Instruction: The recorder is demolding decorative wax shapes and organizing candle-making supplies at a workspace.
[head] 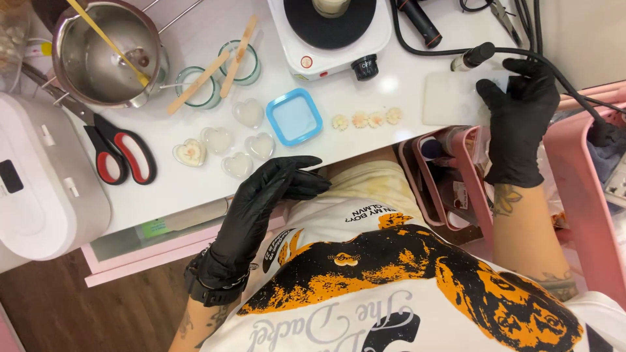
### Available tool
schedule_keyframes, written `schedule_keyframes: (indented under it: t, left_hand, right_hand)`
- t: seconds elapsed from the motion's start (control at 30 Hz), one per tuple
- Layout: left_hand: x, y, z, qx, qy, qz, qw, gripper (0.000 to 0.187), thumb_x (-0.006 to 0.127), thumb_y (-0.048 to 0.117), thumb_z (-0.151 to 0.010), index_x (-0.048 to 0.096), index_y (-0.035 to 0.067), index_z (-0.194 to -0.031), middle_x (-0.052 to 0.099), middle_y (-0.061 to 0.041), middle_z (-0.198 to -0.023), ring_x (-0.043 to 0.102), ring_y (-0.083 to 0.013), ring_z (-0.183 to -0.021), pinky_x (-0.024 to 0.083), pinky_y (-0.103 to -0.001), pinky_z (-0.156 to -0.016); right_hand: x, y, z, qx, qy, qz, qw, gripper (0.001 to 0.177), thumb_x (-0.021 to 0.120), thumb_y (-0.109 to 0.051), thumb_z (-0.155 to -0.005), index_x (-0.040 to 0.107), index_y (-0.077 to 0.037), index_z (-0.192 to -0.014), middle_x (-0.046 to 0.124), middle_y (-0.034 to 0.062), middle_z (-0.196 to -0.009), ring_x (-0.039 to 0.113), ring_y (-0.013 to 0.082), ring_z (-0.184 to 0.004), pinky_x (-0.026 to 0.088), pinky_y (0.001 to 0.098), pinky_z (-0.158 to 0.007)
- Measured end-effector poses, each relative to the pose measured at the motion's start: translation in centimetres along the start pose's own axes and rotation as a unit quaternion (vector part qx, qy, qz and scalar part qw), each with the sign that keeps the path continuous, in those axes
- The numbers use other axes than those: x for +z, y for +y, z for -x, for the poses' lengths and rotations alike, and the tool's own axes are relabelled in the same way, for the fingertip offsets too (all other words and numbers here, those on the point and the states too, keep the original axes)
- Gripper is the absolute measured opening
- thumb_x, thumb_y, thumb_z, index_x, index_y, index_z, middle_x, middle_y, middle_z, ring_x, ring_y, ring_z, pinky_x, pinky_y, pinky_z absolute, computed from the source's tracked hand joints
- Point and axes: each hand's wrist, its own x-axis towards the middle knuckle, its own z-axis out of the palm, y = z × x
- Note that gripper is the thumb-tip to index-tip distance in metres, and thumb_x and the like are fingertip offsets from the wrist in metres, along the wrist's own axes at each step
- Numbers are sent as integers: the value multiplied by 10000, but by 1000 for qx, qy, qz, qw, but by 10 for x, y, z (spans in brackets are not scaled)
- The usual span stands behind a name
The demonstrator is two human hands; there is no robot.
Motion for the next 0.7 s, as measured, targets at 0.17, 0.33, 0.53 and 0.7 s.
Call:
schedule_keyframes:
  t: [0.17,0.33,0.53,0.7]
  left_hand:
    - [1,-5,1,37,-2,-19,999,436,423,232,-1114,562,-70,-1395,716,-193,-1184,682,-232,-1127,528,-392,-1054]
    - [7,-9,-1,49,15,-26,998,391,432,194,-1119,579,-58,-1379,714,-169,-1181,678,-206,-1132,532,-381,-1062]
    - [8,-19,0,92,89,-114,985,295,526,44,-1068,637,-3,-1337,730,-98,-1098,682,-130,-1020,561,-296,-943]
    - [5,-18,7,109,125,-141,976,276,540,22,-1073,669,25,-1317,741,-68,-1008,678,-96,-925,567,-259,-854]
  right_hand:
    - [27,-14,0,-173,59,16,983,534,780,142,-915,525,-8,-1359,591,52,-1332,581,189,-1276,486,308,-1108]
    - [27,-30,33,-198,93,112,969,414,768,83,-1044,552,-10,-1385,619,86,-1355,588,216,-1256,483,307,-1045]
    - [81,-112,83,-285,-49,253,923,364,874,-78,-993,691,-90,-1307,653,79,-1263,551,268,-1215,445,382,-1068]
    - [132,-126,74,-334,-143,252,897,488,918,-203,-869,730,-125,-1313,626,108,-1308,478,331,-1303,420,446,-1094]
